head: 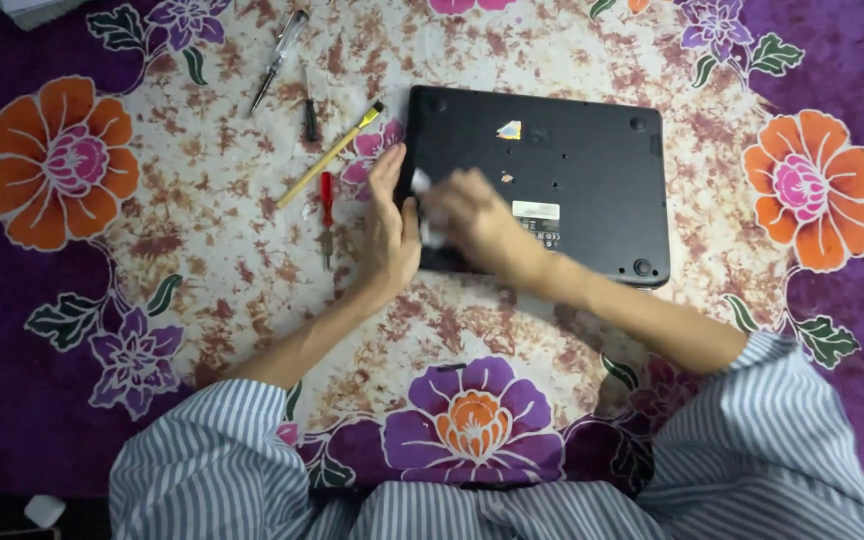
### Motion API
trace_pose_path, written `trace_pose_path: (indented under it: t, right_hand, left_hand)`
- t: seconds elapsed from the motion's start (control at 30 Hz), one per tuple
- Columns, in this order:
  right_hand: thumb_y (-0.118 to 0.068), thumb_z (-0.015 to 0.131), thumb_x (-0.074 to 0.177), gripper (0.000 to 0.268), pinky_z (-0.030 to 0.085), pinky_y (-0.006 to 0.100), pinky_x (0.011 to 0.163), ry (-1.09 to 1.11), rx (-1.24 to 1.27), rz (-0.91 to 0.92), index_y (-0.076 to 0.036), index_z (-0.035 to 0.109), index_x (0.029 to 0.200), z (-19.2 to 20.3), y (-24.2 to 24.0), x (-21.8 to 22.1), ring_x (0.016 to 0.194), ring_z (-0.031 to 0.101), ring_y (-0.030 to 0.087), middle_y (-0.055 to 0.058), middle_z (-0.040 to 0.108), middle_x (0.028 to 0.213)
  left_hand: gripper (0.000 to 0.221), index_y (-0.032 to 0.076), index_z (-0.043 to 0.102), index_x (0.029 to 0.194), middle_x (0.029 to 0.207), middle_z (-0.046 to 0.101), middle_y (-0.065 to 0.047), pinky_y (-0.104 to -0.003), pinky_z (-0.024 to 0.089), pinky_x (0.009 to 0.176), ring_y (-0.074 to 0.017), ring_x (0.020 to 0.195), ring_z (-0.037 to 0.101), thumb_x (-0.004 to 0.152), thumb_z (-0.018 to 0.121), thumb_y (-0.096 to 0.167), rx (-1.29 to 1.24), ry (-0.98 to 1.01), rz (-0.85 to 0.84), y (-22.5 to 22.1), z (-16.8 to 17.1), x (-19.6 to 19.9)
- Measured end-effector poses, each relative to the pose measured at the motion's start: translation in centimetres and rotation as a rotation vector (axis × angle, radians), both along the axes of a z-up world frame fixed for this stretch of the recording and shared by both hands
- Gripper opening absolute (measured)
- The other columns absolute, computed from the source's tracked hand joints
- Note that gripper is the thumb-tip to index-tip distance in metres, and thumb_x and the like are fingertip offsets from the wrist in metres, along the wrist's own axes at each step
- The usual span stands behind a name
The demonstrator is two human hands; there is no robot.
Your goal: Assembling a laptop by securing internal components with a screwdriver, attaching the back cover, and cleaning the exterior.
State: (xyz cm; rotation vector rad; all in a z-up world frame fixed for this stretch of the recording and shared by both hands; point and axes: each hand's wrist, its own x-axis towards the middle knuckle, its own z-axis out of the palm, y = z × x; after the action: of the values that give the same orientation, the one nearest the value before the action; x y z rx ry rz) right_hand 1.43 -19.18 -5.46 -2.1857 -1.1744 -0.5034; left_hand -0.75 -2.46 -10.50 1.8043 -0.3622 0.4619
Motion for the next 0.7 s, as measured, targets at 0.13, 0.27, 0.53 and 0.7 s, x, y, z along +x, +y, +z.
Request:
trace_pose_path:
  t: [0.13, 0.27, 0.53, 0.7]
  right_hand:
    - [-0.005, 0.073, 0.09, 0.012, 0.052, 0.037, 0.081, 0.14, -0.095, 0.094, 0.001, 0.071, 0.1, 2.5, -5.2, -3.3, 0.092, 0.061, 0.03, 0.016, 0.065, 0.099]
    - [-0.003, 0.069, 0.092, 0.008, 0.052, 0.045, 0.084, 0.041, -0.214, -0.148, -0.002, 0.072, 0.099, -1.9, -17.9, 1.0, 0.102, 0.062, 0.037, 0.017, 0.067, 0.109]
    - [-0.005, 0.07, 0.098, 0.012, 0.052, 0.04, 0.092, -0.023, -0.208, -0.331, -0.007, 0.077, 0.108, 0.6, -10.1, 7.4, 0.108, 0.064, 0.033, 0.012, 0.07, 0.112]
    - [-0.008, 0.055, 0.101, 0.014, 0.045, 0.04, 0.085, -0.219, -0.143, 0.057, 0.002, 0.062, 0.094, -1.1, 2.2, 14.1, 0.088, 0.054, 0.035, 0.017, 0.064, 0.103]
  left_hand:
    - [0.052, 0.003, 0.025, 0.158, 0.163, 0.031, -0.023, -0.052, 0.027, 0.125, -0.0429, 0.151, 0.032, 0.107, 0.032, -0.003, 0.018, 0.028, 0.011, -0.3, 2.4, -0.8]
    - [0.045, 0.003, 0.038, 0.15, 0.161, 0.032, -0.025, -0.054, 0.028, 0.123, -0.0452, 0.149, 0.033, 0.106, 0.033, -0.005, 0.181, 0.095, 0.01, -0.1, 4.2, -1.3]
    - [0.043, 0.011, 0.062, 0.135, 0.155, 0.044, -0.019, -0.069, 0.025, 0.116, -0.04, 0.148, 0.037, 0.101, 0.054, 0.037, 0.928, -0.272, -0.157, -5.2, 3.2, -3.1]
    - [0.061, 0.031, 0.042, 0.157, 0.159, 0.048, -0.01, -0.069, 0.024, 0.119, -0.0288, 0.152, 0.034, 0.1, 0.054, 0.049, 1.06, -0.334, -0.145, -6.2, 4.4, -3.9]
